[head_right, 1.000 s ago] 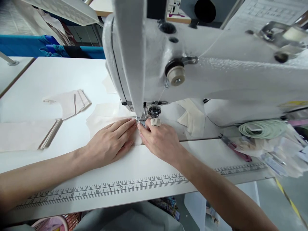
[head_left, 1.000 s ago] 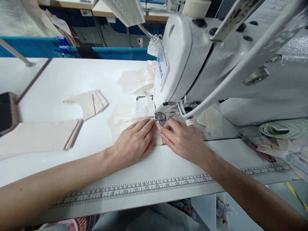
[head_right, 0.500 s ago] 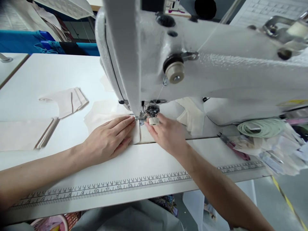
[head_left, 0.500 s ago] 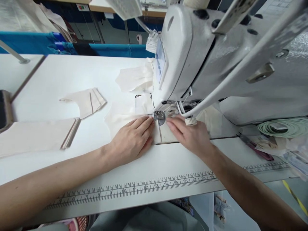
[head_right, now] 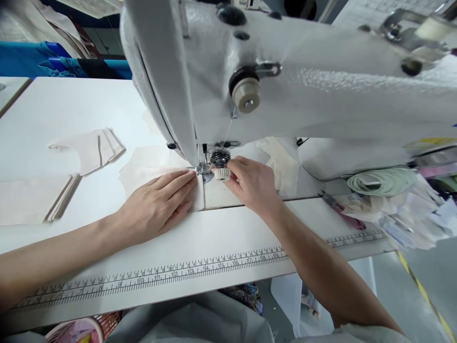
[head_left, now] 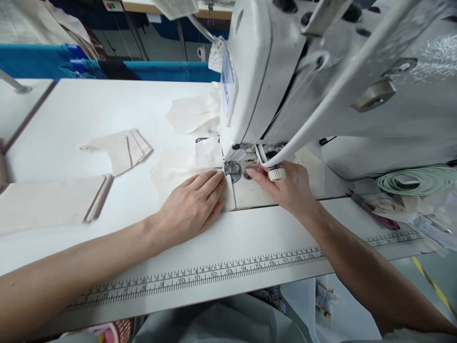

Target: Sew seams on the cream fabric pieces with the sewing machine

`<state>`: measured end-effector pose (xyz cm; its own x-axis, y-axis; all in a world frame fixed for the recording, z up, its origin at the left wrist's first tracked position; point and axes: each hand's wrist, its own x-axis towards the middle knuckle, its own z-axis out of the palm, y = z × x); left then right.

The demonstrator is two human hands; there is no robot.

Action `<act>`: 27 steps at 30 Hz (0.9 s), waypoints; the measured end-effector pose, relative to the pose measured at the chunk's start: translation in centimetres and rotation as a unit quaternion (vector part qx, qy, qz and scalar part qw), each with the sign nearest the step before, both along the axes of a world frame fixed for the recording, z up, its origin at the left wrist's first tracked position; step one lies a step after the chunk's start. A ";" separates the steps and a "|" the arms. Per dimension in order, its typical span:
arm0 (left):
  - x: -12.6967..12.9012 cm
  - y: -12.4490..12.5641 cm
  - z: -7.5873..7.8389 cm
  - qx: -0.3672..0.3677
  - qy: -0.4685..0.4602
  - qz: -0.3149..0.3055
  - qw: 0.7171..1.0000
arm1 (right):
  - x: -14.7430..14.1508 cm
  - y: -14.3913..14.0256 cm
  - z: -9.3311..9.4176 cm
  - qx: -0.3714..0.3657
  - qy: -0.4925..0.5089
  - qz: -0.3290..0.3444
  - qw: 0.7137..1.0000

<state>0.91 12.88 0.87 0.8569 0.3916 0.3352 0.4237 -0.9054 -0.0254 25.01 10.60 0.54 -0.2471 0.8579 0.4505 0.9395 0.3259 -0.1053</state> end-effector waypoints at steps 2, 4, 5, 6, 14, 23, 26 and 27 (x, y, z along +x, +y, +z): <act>0.0 0.0 0.0 0.007 0.001 0.002 1.000 | 0.0 -0.3 0.1 0.019 0.008 -0.003 1.000; 0.0 0.0 -0.1 0.011 -0.001 0.003 1.000 | 0.0 -0.6 0.3 0.019 0.020 0.004 1.000; 0.0 -0.1 -0.1 0.008 -0.003 0.004 1.000 | -0.1 -0.7 0.4 0.012 0.024 0.008 1.000; 0.0 -0.1 -0.2 0.002 -0.006 0.004 1.000 | -0.2 -0.8 0.4 0.003 0.026 0.011 1.000; 0.1 -0.1 -0.1 -0.005 -0.010 0.003 1.000 | -0.2 -1.1 0.8 -0.035 0.029 0.009 0.999; 0.0 0.4 -0.3 -0.031 -0.007 0.009 0.999 | 0.1 -1.1 0.9 -0.043 0.029 0.001 0.999; -0.2 0.3 0.0 -0.028 -0.003 0.008 1.000 | 0.1 -1.2 1.0 -0.050 0.032 0.026 0.998; -0.3 0.2 0.3 -0.025 -0.002 0.006 1.000 | 0.1 -1.2 1.1 -0.054 0.034 0.041 0.997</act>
<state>0.59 13.10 1.13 0.8509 0.4183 0.3178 0.4346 -0.9004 0.0213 25.08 9.35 1.61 -0.2901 0.8805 0.3748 0.8997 0.3845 -0.2068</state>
